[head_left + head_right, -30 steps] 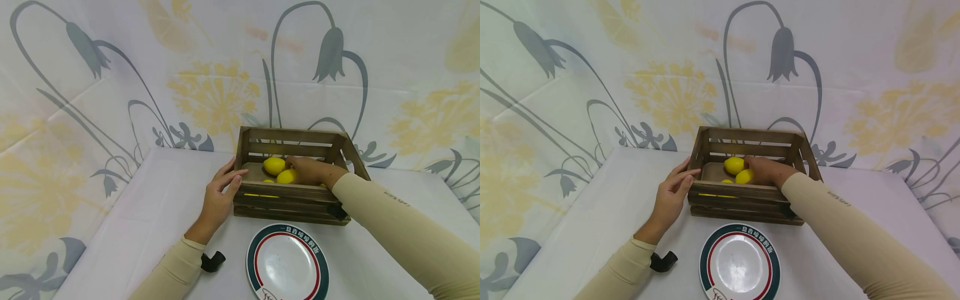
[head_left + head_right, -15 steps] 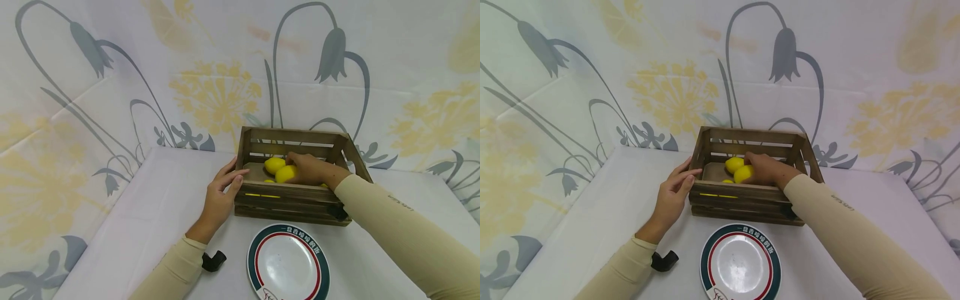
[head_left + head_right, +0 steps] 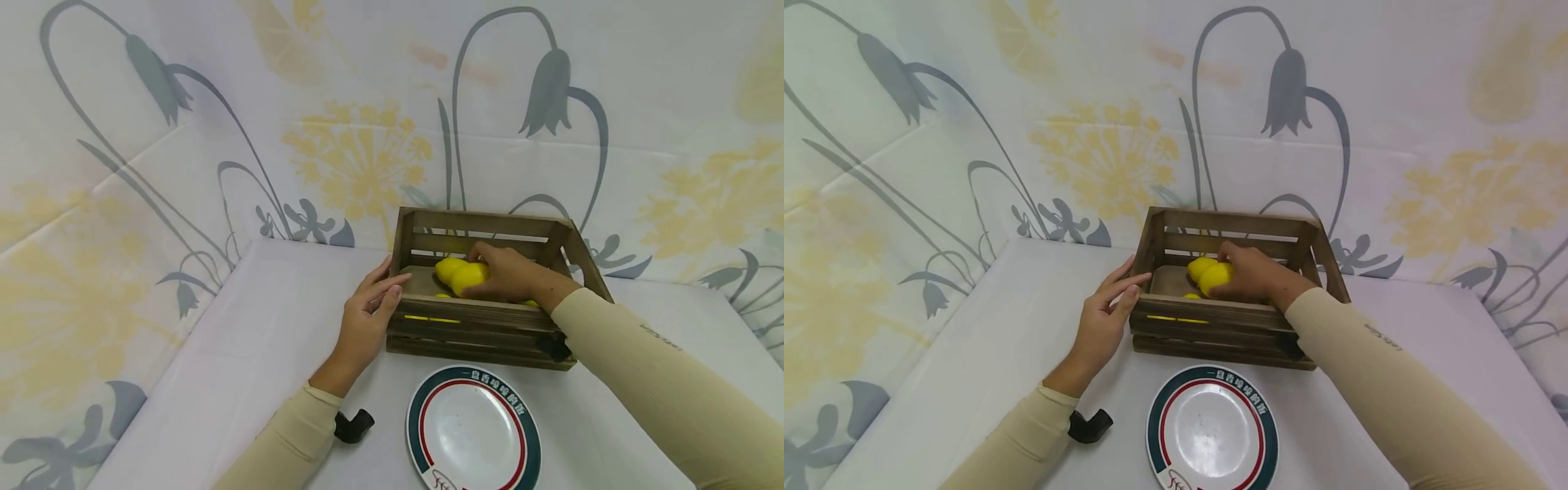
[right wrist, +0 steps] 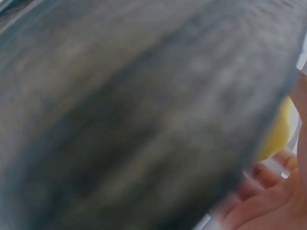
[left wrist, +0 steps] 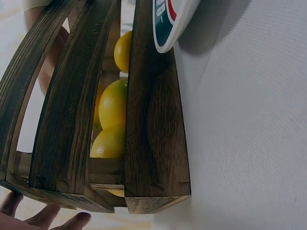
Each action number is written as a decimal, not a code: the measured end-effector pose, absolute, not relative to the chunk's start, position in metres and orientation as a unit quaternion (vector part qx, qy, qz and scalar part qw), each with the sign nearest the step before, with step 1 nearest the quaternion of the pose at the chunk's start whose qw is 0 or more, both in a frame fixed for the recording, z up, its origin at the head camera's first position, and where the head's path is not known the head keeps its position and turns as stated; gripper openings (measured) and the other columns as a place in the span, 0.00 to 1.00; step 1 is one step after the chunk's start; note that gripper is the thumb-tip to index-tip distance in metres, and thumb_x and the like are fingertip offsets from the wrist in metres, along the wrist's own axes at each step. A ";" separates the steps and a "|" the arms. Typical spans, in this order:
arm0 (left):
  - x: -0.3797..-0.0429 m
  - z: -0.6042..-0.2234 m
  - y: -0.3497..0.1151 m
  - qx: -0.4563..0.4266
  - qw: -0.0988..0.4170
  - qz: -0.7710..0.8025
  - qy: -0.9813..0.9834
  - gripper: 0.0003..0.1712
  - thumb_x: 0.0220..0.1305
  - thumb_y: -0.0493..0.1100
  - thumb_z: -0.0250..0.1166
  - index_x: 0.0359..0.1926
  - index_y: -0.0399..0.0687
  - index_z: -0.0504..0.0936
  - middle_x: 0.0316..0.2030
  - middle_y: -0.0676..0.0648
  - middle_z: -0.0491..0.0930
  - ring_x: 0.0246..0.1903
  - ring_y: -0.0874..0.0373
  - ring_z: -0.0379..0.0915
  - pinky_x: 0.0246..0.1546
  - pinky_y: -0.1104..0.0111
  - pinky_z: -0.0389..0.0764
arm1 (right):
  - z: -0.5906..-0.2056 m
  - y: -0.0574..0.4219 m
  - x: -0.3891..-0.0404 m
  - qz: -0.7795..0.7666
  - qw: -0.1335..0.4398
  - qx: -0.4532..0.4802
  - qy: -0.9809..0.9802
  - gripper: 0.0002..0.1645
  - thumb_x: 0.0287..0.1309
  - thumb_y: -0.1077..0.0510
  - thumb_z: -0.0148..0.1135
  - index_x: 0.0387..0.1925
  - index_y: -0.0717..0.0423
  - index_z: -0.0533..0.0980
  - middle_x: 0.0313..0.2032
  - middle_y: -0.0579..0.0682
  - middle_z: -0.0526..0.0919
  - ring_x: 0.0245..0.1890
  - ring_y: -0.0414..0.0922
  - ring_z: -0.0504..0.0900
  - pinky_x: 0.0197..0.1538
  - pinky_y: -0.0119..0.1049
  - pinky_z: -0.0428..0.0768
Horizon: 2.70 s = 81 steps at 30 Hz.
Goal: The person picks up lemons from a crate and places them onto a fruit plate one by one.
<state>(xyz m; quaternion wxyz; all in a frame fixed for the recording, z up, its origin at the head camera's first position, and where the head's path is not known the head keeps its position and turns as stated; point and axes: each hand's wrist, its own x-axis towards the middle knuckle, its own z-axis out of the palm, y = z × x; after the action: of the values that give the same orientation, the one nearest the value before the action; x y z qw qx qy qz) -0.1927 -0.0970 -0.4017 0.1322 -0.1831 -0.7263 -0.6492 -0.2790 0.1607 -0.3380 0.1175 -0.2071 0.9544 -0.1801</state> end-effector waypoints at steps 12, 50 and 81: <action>-0.195 -0.401 -0.097 -0.186 0.118 -0.654 -0.724 0.18 0.75 0.43 0.57 0.61 0.44 0.81 0.76 0.47 0.60 0.72 0.49 0.63 0.66 0.56 0.72 | -0.335 0.162 -0.278 -0.222 0.036 -0.215 0.950 0.34 0.58 0.45 0.72 0.55 0.59 0.67 0.46 0.60 0.81 0.38 0.49 0.78 0.44 0.41 0.79; -0.195 -0.399 -0.092 -0.186 0.132 -0.644 -0.730 0.17 0.75 0.43 0.56 0.59 0.44 0.82 0.75 0.49 0.62 0.75 0.52 0.57 0.70 0.52 0.67 | -0.342 0.172 -0.153 -0.254 -0.324 -0.318 0.854 0.47 0.58 0.27 0.56 0.56 0.66 0.74 0.52 0.58 0.81 0.47 0.53 0.81 0.60 0.10 0.63; -0.193 -0.401 -0.098 -0.179 0.135 -0.629 -0.744 0.17 0.76 0.43 0.55 0.58 0.46 0.83 0.74 0.49 0.62 0.74 0.51 0.59 0.70 0.52 0.67 | -0.387 0.159 -0.117 -0.314 -0.252 -0.323 0.857 0.41 0.45 0.43 0.80 0.57 0.57 0.74 0.55 0.51 0.80 0.54 0.45 0.79 0.63 0.14 0.66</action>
<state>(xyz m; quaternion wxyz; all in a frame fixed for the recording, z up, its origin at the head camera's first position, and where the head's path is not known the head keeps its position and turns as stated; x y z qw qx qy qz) -0.1928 -0.0977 -0.4011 0.1353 -0.1794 -0.7442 -0.6291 -0.1168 0.1592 -0.3866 -0.2518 -0.3232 0.8566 -0.3136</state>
